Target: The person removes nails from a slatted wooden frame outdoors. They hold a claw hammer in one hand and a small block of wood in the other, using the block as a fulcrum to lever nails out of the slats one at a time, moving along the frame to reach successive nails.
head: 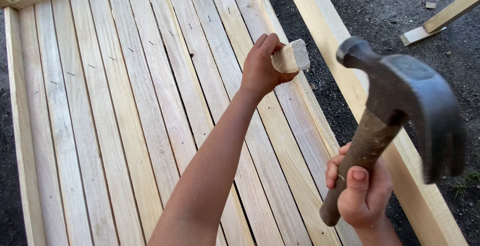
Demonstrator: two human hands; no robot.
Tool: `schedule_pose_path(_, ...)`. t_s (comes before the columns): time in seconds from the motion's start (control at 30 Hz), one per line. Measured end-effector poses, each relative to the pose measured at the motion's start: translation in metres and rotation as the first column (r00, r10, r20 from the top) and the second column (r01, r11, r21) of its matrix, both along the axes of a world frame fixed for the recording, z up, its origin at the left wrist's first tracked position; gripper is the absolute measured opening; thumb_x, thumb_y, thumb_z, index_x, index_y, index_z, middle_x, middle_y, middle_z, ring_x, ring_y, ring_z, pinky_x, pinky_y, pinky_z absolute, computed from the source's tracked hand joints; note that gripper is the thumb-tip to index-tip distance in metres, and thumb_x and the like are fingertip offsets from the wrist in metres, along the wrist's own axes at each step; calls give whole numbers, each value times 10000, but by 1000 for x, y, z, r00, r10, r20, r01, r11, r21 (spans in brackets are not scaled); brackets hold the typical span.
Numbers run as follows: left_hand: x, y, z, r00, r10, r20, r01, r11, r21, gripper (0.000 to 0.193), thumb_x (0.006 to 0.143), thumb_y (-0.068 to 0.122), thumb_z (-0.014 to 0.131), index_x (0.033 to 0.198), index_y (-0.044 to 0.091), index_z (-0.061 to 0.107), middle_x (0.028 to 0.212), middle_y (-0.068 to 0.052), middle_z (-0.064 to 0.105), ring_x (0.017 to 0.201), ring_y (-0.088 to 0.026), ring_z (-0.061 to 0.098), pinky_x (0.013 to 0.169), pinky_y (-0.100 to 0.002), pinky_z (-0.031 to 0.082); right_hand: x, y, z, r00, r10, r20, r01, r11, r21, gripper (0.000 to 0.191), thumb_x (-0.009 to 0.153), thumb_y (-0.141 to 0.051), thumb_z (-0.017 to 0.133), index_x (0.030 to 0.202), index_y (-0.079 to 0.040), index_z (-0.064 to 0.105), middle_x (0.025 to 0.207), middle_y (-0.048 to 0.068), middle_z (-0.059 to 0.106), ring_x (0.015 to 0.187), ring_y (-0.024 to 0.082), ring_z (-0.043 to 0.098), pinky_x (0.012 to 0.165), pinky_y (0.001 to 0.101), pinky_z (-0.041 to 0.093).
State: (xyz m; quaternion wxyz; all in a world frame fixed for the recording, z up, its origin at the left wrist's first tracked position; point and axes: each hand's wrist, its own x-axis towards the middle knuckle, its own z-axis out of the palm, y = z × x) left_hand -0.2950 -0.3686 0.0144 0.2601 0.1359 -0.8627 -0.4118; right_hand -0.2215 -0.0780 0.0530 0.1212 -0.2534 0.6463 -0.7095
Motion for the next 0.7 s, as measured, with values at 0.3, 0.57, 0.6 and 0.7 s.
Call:
schedule_pose_path(0.3,-1,1,-1,1000,3,-2,-3,1000,-9,593,554,163,989,934,97,539,983,-48,620,888,-249,669,792,-352,601,0,-1,0,990,-21,139,-8,977,212,474,1039,-415,492,1153,41,546,640,42,565,542,96,534,502,248,439)
schedule_pose_path(0.57,-1,1,2,1000,13,26,-13,1000,-28,594,562,179,994,934,105,536,987,-40,616,898,-232,667,800,-348,600,-4,-8,-13,998,-11,61,-7,956,292,445,1053,-399,486,1098,41,537,656,49,558,537,97,514,497,248,439)
schedule_pose_path(0.6,-1,1,1,1000,11,24,-10,999,-32,596,570,180,995,939,100,533,991,-43,614,903,-236,664,804,-351,598,-4,-8,-15,994,-16,112,-22,945,325,433,1061,-387,488,1071,43,544,641,57,554,524,103,499,496,257,430)
schedule_pose_path(0.7,0,-3,-7,999,-15,42,16,1000,-26,637,585,204,998,1005,88,533,1033,-63,605,949,-253,653,846,-358,585,-2,0,-19,987,-2,163,-35,974,226,429,1057,-377,478,1149,38,538,635,50,556,522,96,498,496,250,417)
